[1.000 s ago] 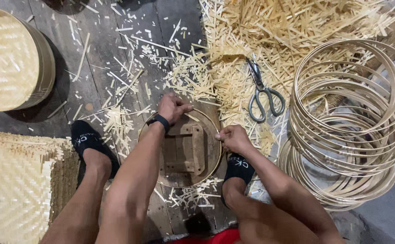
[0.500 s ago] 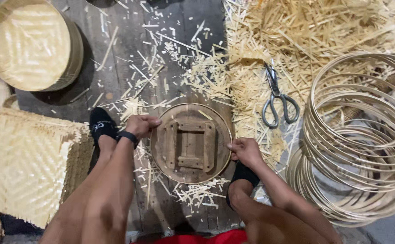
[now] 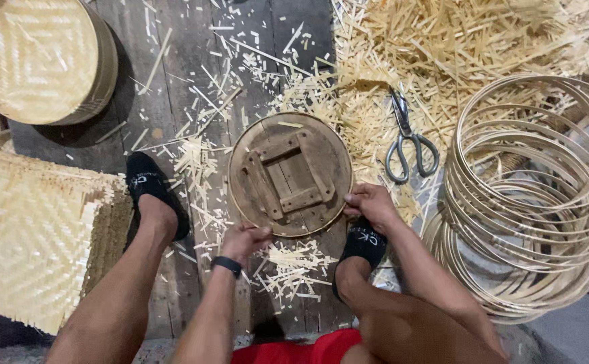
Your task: The person places a circular bamboo frame on a woven mat, presses it down, and trims the excess mat with shears. They repeat this process multiple times, stacking the finished baskets.
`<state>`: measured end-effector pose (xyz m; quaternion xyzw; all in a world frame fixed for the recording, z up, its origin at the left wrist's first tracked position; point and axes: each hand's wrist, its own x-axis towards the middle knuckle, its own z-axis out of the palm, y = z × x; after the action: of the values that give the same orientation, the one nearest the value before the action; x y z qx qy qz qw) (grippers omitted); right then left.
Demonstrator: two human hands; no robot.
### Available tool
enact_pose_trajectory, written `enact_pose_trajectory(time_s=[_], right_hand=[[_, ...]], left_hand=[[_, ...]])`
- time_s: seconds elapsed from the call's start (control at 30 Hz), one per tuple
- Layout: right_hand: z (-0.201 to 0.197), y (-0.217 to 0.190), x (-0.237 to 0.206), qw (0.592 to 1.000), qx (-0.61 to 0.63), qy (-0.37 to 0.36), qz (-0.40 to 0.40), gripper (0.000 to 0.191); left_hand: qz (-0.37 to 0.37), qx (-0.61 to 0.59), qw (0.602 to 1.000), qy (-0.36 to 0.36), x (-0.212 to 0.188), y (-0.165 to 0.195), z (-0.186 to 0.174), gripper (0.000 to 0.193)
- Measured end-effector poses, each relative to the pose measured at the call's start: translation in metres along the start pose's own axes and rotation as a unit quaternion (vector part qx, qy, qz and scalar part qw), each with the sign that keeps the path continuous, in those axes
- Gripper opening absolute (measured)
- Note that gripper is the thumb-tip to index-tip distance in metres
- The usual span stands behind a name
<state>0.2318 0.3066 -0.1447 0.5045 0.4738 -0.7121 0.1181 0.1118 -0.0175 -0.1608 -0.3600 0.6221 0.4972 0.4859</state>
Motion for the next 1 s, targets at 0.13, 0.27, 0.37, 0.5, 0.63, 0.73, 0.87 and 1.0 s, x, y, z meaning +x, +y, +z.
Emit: enact_pose_trajectory(time_s=[0.13, 0.27, 0.37, 0.5, 0.63, 0.73, 0.87, 1.0], right_hand=[[0.003, 0.028, 0.007, 0.999, 0.011, -0.016, -0.046, 0.015], [0.003, 0.032, 0.008, 0.997, -0.013, 0.013, -0.08, 0.014], [0.005, 0.02, -0.003, 0.984, -0.09, 0.043, -0.148, 0.024], [0.032, -0.022, -0.033, 0.896, -0.245, 0.117, -0.353, 0.045], [0.082, -0.068, -0.051, 0.917, -0.215, -0.067, -0.329, 0.059], [0.111, -0.088, -0.052, 0.961, -0.036, -0.181, -0.206, 0.063], [0.105, -0.088, -0.057, 0.919, 0.276, -0.212, -0.184, 0.059], [0.049, -0.067, -0.079, 0.779, 0.456, -0.395, -0.171, 0.066]], left_hand=[[0.087, -0.098, 0.991, 0.011, 0.009, -0.036, 0.01, 0.017], [0.101, -0.081, 0.991, 0.042, 0.028, -0.048, 0.009, 0.022], [0.18, -0.048, 0.981, 0.058, 0.026, -0.038, 0.01, 0.033], [0.064, -0.129, 0.989, 0.034, -0.003, 0.007, 0.012, 0.039], [0.278, 0.078, 0.951, 0.113, -0.072, 0.058, 0.022, 0.037], [0.525, 0.187, 0.82, 0.13, -0.121, 0.08, 0.032, 0.035], [0.683, 0.136, 0.717, 0.045, -0.144, 0.086, 0.049, 0.035], [0.597, 0.121, 0.791, 0.058, -0.127, 0.081, 0.066, 0.053]])
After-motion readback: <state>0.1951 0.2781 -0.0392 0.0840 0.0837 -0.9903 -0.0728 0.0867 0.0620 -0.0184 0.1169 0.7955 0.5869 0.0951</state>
